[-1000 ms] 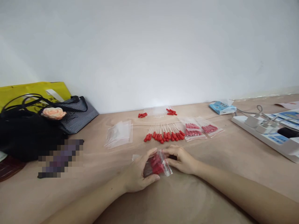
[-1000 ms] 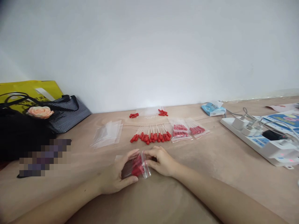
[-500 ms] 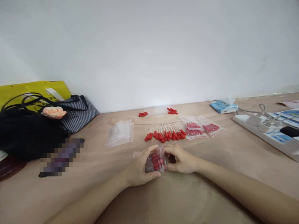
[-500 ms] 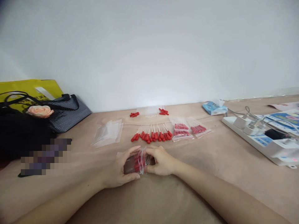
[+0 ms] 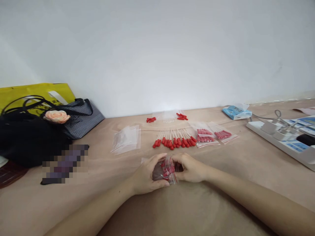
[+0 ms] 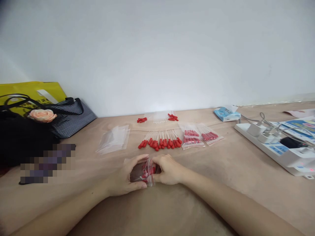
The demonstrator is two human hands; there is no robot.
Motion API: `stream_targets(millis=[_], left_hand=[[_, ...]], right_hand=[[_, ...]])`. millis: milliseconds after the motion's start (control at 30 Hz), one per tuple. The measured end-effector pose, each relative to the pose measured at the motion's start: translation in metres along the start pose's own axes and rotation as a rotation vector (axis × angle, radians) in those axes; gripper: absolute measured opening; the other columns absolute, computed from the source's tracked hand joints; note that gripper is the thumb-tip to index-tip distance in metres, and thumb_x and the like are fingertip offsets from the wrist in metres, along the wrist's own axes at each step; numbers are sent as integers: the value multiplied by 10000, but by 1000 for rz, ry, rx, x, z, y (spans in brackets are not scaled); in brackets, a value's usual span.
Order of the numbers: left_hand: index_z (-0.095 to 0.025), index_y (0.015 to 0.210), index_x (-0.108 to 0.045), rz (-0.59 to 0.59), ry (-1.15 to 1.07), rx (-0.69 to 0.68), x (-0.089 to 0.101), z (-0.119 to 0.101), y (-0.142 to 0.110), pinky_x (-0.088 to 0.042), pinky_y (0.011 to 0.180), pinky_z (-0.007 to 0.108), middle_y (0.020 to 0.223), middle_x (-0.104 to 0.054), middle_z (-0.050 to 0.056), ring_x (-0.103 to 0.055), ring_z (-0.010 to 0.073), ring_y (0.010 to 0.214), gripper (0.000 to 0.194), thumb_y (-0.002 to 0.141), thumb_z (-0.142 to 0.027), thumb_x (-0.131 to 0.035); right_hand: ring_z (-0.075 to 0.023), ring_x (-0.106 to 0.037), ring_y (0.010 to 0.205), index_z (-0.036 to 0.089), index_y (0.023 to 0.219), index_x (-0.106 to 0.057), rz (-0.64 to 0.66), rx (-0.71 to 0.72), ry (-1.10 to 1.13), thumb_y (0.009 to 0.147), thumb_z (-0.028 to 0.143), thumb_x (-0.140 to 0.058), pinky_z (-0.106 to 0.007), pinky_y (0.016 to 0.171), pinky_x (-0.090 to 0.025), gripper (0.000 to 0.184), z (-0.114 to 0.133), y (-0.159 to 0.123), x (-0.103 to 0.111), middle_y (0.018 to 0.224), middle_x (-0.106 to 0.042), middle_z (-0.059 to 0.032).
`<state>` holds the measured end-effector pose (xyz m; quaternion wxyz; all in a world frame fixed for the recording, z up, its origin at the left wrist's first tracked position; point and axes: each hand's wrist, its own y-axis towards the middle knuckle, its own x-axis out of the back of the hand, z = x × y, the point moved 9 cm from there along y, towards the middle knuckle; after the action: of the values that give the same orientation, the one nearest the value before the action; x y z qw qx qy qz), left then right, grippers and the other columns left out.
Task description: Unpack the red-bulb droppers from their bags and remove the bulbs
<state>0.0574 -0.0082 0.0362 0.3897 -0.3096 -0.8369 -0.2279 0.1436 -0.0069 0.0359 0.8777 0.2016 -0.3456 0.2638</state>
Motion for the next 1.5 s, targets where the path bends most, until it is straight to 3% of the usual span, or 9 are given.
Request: stream_targets(millis=[333, 533, 700, 833, 967, 1100, 1200, 1367, 1500], left_hand=[[-226, 1238, -338, -32, 52, -17, 4, 1, -2, -413, 879, 396, 1198, -503, 90, -500, 243, 1052, 674, 669, -423, -641], [-226, 1231, -348, -8, 26, 39, 3, 5, -2, -387, 911, 383, 1213, -495, 75, -477, 237, 1085, 649, 677, -404, -636], [-217, 1225, -378, -25, -28, 49, 6, 7, -2, -381, 918, 380, 1219, -491, 80, -468, 242, 1098, 625, 683, -407, -625], [-188, 1050, -553, -197, -108, 43, 20, 7, 4, -412, 865, 339, 1047, -581, 68, -534, 200, 972, 346, 758, -373, -544], [-169, 900, -636, -271, -442, 268, 19, 21, 18, -464, 700, 276, 810, -638, 40, -585, 147, 725, 281, 768, -395, -534], [-129, 825, -636, -225, -1028, 518, -7, 27, 30, -480, 627, 220, 770, -657, 49, -601, 110, 642, 236, 759, -347, -577], [-118, 713, -624, -229, -1192, 661, -16, 30, 28, -475, 580, 178, 702, -654, 42, -605, 98, 623, 107, 727, -225, -621], [-122, 693, -609, -309, -1046, 725, 21, 60, 27, -483, 597, 192, 687, -655, 24, -604, 93, 596, 94, 656, -173, -678], [-151, 695, -555, -323, -786, 747, 67, 102, 41, -480, 639, 205, 644, -635, -16, -600, 85, 602, 206, 588, -175, -728]], right_hand=[[-98, -538, 678, 154, 852, -499, 7, -30, 349, 692, 175, -591, -219, 603, -426, 186, -16, -5, 4, 828, -598, -19], [-80, -531, 571, 159, 816, -497, -14, -208, 639, 620, 192, -653, -216, 534, -436, 252, -49, -10, 50, 677, -577, 25], [-81, -532, 535, 171, 807, -500, -301, -264, 605, 614, 179, -647, -216, 514, -432, 243, -74, -24, 108, 629, -574, 35], [-81, -523, 545, 180, 800, -491, -523, -123, 489, 639, 177, -623, -213, 512, -425, 209, -62, -26, 123, 642, -554, 37], [-117, -553, 679, 181, 849, -523, -715, 181, 23, 721, 142, -544, -236, 580, -449, 136, -6, -30, 112, 764, -580, -21], [-133, -553, 739, 162, 932, -544, -544, 471, -519, 823, 112, -398, -240, 616, -465, 189, 50, -30, 51, 844, -578, -77], [-147, -549, 735, 142, 953, -548, -397, 613, -759, 850, 112, -374, -265, 646, -470, 204, 64, -32, 13, 808, -577, -77], [-157, -530, 792, 145, 1069, -508, -399, 561, -562, 811, 123, -403, -278, 661, -460, 279, 52, -30, 25, 918, -568, -96], [-108, -495, 611, 161, 770, -571, -373, 324, -220, 748, 145, -497, -224, 558, -413, 79, 18, -23, 49, 657, -545, -18]])
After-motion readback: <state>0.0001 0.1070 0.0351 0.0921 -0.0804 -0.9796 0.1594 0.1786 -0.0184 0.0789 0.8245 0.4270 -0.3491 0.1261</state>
